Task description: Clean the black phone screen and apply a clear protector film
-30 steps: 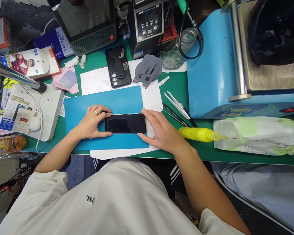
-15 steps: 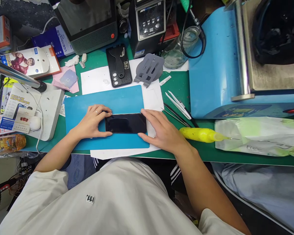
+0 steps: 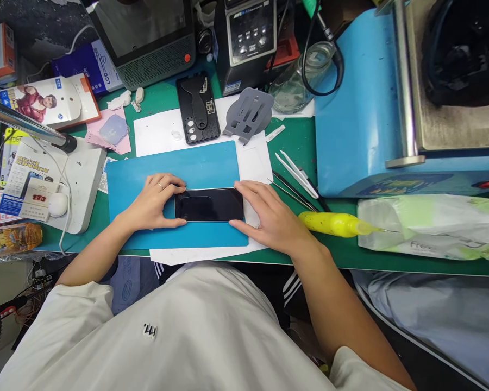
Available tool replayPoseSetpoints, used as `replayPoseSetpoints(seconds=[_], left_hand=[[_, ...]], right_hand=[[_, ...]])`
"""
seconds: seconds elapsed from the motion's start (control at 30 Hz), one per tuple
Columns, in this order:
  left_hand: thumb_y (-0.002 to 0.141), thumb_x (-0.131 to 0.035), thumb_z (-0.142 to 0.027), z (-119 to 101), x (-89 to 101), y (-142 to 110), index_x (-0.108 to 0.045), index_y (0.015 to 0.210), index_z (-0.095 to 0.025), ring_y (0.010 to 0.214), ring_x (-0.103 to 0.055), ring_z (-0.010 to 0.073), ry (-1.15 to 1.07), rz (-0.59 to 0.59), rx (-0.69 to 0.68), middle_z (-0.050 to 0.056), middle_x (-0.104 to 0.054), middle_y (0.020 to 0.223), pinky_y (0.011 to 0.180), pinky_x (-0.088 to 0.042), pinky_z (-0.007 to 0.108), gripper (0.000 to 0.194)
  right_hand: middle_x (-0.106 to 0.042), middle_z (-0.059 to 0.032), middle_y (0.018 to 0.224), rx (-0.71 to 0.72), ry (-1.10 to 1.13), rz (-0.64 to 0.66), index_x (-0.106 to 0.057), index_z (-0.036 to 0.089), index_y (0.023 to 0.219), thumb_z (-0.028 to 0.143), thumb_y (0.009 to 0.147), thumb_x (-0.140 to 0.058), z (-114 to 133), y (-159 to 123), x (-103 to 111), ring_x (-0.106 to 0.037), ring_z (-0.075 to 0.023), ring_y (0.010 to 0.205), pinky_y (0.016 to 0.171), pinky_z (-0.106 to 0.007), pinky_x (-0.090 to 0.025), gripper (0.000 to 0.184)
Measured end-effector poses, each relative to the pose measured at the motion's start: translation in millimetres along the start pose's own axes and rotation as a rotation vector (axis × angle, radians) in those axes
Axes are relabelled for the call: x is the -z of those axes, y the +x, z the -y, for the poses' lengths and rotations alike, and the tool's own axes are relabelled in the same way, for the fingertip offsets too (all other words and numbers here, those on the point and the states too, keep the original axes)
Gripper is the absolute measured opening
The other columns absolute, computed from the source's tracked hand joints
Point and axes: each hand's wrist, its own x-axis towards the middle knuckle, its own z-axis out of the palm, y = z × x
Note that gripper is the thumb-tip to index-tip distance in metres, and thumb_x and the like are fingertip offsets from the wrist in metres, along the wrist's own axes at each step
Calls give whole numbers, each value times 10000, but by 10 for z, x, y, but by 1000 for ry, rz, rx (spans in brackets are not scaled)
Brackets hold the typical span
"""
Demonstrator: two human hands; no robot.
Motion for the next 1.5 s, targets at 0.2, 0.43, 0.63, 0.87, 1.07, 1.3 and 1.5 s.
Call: replayPoseSetpoints(seconds=[0.2,0.43,0.63,0.87,1.07,1.3,1.5], left_hand=[[822,-826,-534,8,-14,0,-601,1258,-198,1279,-554,360,5,-16,-17,148,-646,1360,1071,-369,507,595],[823,-823,-532,9,-14,-5,-597,1261,-204,1290,-550,362,-1,-17,-15,145,-642,1365,1078,-366,508,592],[825,-815,-535,9,-20,-5,-594,1269,-208,1298,-544,370,-4,-12,-9,144,-639,1371,1092,-355,522,594],[824,-821,-531,9,-19,0,-587,1261,-204,1288,-551,359,14,-11,-13,141,-642,1365,1079,-364,501,594],[824,-828,-529,14,-30,1,-586,1255,-189,1270,-559,353,24,-33,-36,144,-645,1355,1061,-372,486,600],[822,-823,-530,9,-26,5,-593,1271,-204,1281,-547,366,19,-11,-12,143,-640,1365,1071,-363,503,600],[821,-821,-535,3,-16,13,-596,1255,-201,1288,-544,367,12,0,-5,146,-639,1367,1081,-358,503,593]], right_hand=[[-618,-134,1478,33,31,-40,-260,336,1681,453,964,-695,-9,10,4,-617,-368,1337,1133,-577,-532,847],[-611,-137,1476,73,24,-70,-242,337,1689,416,957,-714,-1,9,15,-634,-361,1322,1111,-552,-560,875],[-595,-134,1488,105,20,-99,-237,342,1694,390,954,-724,-8,-2,9,-645,-355,1309,1098,-531,-579,887],[-610,-139,1441,123,7,-114,-238,345,1695,382,939,-749,5,15,16,-669,-350,1261,1042,-503,-613,913],[-586,-154,1426,96,-4,-63,-218,337,1700,395,959,-715,4,23,16,-638,-363,1275,1046,-525,-596,894],[-576,-155,1421,78,-13,-32,-207,334,1701,421,973,-689,7,23,16,-619,-371,1286,1060,-530,-576,877],[-574,-152,1427,56,-17,-25,-178,352,1704,455,980,-669,6,22,18,-619,-374,1295,1067,-539,-571,880]])
